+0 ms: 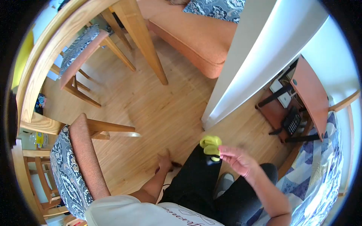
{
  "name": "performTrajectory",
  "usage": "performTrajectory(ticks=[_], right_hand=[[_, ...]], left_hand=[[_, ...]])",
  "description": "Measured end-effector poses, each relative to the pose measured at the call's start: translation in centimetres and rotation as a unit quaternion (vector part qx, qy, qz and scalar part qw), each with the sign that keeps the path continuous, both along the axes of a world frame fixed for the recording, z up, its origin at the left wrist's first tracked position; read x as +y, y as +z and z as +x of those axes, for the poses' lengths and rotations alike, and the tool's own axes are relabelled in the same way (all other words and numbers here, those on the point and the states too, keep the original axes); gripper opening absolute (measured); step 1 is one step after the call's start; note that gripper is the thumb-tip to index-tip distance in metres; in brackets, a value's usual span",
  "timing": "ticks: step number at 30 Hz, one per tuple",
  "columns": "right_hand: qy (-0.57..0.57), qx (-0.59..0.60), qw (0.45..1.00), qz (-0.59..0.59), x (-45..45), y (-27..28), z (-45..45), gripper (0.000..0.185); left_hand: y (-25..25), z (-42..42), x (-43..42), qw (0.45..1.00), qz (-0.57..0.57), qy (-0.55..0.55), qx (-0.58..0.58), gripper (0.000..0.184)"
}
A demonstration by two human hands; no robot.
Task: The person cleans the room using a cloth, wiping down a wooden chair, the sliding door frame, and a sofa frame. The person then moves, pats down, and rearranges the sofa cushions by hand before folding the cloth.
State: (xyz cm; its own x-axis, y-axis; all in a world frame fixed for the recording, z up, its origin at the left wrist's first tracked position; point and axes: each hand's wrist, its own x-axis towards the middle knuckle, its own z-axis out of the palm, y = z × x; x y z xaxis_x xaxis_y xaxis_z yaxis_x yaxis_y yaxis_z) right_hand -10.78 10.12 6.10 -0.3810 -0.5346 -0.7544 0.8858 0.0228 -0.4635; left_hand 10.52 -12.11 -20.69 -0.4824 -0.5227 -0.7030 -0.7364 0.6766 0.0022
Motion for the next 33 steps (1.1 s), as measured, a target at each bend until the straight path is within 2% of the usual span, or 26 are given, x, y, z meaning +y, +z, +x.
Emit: performTrajectory(ticks=[1,2,4,5,7,8,10,11,13,14,16,19,22,24,25,26,28,30,31,33], right_hand=[[-0.023,-0.001,1.0,0.002,0.3,-1.7,0.8,0.022],[-0.046,-0.001,0.999,0.005,0.5,-3.8,1.2,0.022],[-0.037,-0.02,0.999,-0.005,0.1,-4.8,1.3,0.026],[-0.036,-0.049,0.998,-0.005,0.3,-5.0,1.8,0.029],[-0.037,-0.082,0.996,-0.024,1.3,-6.0,1.8,0.032],[-0.052,-0.117,0.991,-0.044,1.8,-5.9,1.4,0.035],[-0.071,-0.145,0.986,-0.049,0.7,-4.2,1.3,0.039],[-0.101,-0.157,0.982,-0.041,0.7,-3.9,1.6,0.038],[-0.109,-0.187,0.976,-0.032,0.7,-3.8,2.0,0.037],[-0.133,-0.214,0.967,-0.034,0.7,-3.7,2.3,0.036],[-0.148,-0.236,0.96,-0.019,0.1,-3.1,2.9,0.036],[-0.184,-0.265,0.947,-0.009,0.8,-2.7,3.5,0.037],[-0.201,-0.278,0.939,-0.013,1.0,-2.4,4.6,0.039],[-0.209,-0.278,0.937,-0.009,0.8,-1.2,5.2,0.041],[-0.195,-0.244,0.95,0.021,0.0,-0.4,5.4,0.04],[-0.182,-0.21,0.959,0.053,-0.7,0.3,5.8,0.04],[-0.184,-0.183,0.963,0.075,-0.5,0.7,6.5,0.033],[-0.109,-0.011,0.989,0.1,0.8,-1.5,7.4,0.03],[-0.106,-0.011,0.99,0.094,0.9,-1.9,7.8,0.03],[-0.077,0.087,0.981,0.155,1.2,-1.5,9.0,0.023]], left_hand=[[-0.5,0.8,0.4,0.994,-0.029,-0.089,-0.057,0.089],[0.0,0.1,0.1,0.995,-0.036,-0.082,-0.05,0.089],[2.6,-1.0,0.6,0.985,-0.025,-0.115,-0.126,0.098],[0.8,0.1,0.8,0.986,-0.018,-0.107,-0.129,0.098],[-4.5,1.7,0.4,1.0,-0.007,0.017,0.012,0.11],[-3.3,0.8,0.4,0.999,0.002,0.036,0.018,0.11],[0.8,-0.7,-0.1,0.993,0.067,0.045,-0.084,0.12],[-1.2,-0.1,-0.1,0.992,0.077,0.063,-0.082,0.12],[-6.7,1.8,0.3,0.997,-0.008,-0.027,-0.074,0.128],[-5.6,1.7,0.5,0.997,0.0,-0.016,-0.079,0.128],[-4.2,0.6,-0.8,0.975,0.047,-0.157,-0.148,0.129],[-4.8,1.4,-0.3,0.991,0.013,-0.08,-0.107,0.13],[-1.1,-0.3,-0.8,0.987,0.048,-0.049,-0.147,0.127],[-6.2,2.0,-0.6,0.99,0.028,-0.074,-0.118,0.121],[-8.0,2.7,-0.5,0.992,0.002,-0.096,-0.086,0.116],[-5.8,1.8,-1.0,0.991,0.006,-0.101,-0.086,0.116],[2.9,-2.1,-3.1,0.97,0.062,-0.172,-0.162,0.126],[-3.8,0.3,-5.0,0.981,0.164,-0.098,0.01,0.129],[-6.6,1.5,-5.8,0.969,0.222,-0.07,0.087,0.131],[2.3,-3.7,-4.7,0.962,0.259,-0.059,-0.063,0.128]])
